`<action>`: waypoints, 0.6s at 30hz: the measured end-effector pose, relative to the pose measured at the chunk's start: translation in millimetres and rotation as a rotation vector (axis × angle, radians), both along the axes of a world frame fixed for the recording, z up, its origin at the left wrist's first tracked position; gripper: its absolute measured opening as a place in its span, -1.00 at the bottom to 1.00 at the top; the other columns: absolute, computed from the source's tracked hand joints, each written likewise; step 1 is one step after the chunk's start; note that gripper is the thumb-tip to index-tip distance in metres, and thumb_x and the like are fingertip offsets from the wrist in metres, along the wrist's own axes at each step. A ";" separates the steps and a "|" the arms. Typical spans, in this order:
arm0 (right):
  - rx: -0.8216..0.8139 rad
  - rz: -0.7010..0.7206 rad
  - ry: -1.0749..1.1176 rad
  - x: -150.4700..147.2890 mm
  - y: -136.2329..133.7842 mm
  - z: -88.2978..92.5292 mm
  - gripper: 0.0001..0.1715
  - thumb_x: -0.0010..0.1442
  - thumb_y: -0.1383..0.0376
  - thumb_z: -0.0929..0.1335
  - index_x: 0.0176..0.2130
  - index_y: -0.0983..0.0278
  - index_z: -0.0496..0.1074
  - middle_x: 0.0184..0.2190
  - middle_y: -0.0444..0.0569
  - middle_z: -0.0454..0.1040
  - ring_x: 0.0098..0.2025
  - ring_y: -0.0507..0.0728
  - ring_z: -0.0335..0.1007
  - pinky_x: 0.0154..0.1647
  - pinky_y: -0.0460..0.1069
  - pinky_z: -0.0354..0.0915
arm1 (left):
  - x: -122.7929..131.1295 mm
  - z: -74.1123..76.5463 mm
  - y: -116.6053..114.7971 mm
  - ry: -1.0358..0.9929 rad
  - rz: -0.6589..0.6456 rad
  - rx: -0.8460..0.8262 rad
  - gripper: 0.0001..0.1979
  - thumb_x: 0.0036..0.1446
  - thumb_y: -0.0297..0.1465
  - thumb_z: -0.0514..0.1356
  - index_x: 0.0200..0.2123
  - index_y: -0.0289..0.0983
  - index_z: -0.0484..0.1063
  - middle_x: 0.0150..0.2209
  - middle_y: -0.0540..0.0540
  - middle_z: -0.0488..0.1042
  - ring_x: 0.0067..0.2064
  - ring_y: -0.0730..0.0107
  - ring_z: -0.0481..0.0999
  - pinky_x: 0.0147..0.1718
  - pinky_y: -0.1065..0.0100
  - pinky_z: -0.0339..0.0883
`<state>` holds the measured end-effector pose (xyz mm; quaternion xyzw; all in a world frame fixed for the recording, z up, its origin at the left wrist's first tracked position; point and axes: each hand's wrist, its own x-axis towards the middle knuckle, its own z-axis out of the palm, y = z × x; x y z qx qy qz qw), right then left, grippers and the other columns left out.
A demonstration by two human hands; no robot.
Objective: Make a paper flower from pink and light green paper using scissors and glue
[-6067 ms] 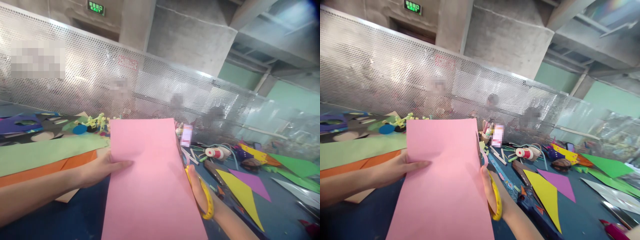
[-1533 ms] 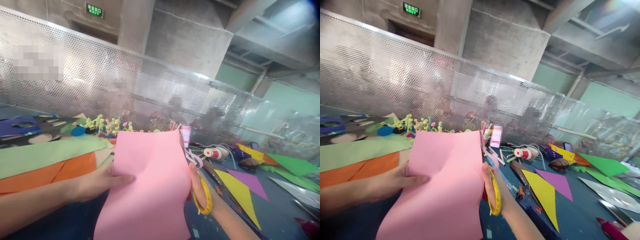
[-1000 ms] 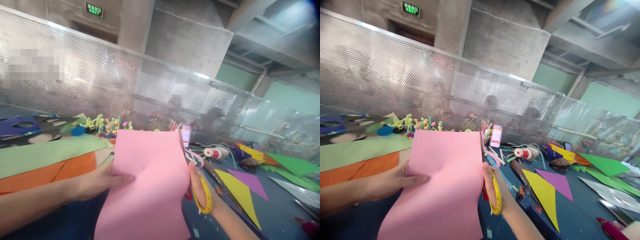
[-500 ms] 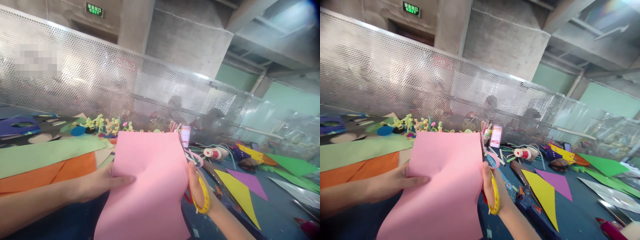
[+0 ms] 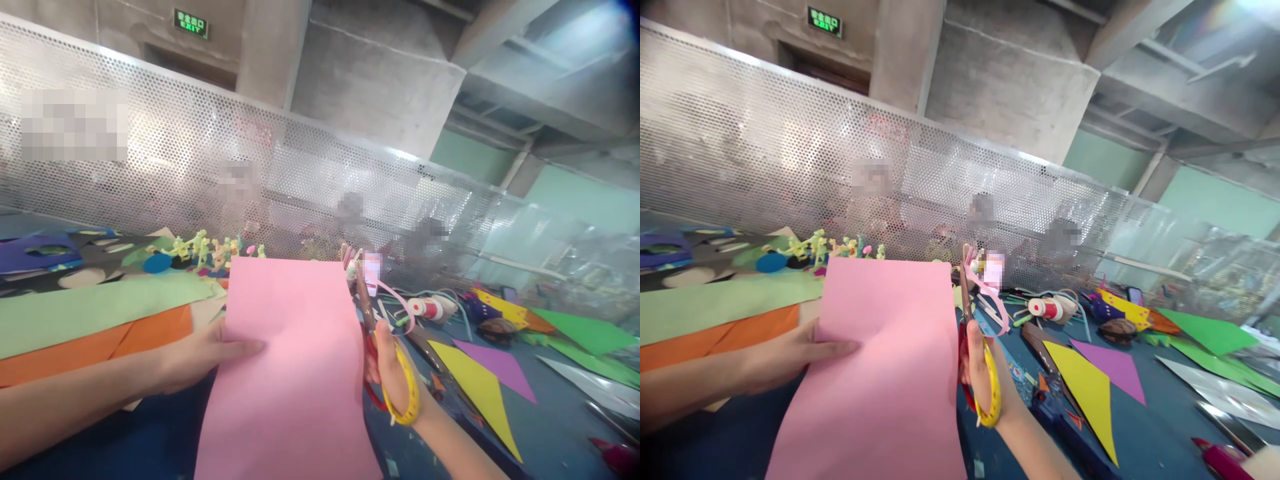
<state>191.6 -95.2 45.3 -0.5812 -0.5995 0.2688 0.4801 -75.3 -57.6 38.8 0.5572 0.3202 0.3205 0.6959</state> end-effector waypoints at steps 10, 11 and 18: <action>-0.162 0.256 -0.263 0.8 -8.6 -7.9 -0.37 0.15 -0.16 0.08 -0.67 0.22 0.03 -0.74 -0.23 -0.03 -0.68 -0.02 0.04 -0.59 -0.10 0.21 | -56.2 51.1 45.2 0.462 0.136 0.123 -0.43 -0.17 -0.33 0.32 -0.03 -0.32 0.35 -0.22 -0.12 0.56 -0.24 0.10 0.54 -0.30 0.23 0.41; -0.145 0.273 -0.341 1.3 -9.0 -7.2 -0.39 0.15 -0.15 0.08 -0.66 0.22 0.02 -0.72 -0.23 -0.03 -0.67 -0.03 0.03 -0.61 -0.12 0.15 | -67.1 54.9 50.3 0.540 0.112 0.124 -0.44 -0.17 -0.31 0.31 -0.03 -0.31 0.35 -0.24 -0.11 0.56 -0.26 0.12 0.54 -0.33 0.25 0.40; 0.003 0.466 -0.850 1.5 -17.9 1.0 -0.50 0.08 -0.01 0.27 -0.61 0.26 0.03 -0.68 -0.24 -0.03 -0.65 -0.06 -0.18 -0.63 -0.10 -0.21 | -118.1 57.3 81.2 1.149 0.089 0.648 -0.43 -0.17 -0.31 0.25 -0.02 -0.36 0.34 -0.12 -0.09 0.51 -0.11 0.14 0.45 -0.16 0.31 0.27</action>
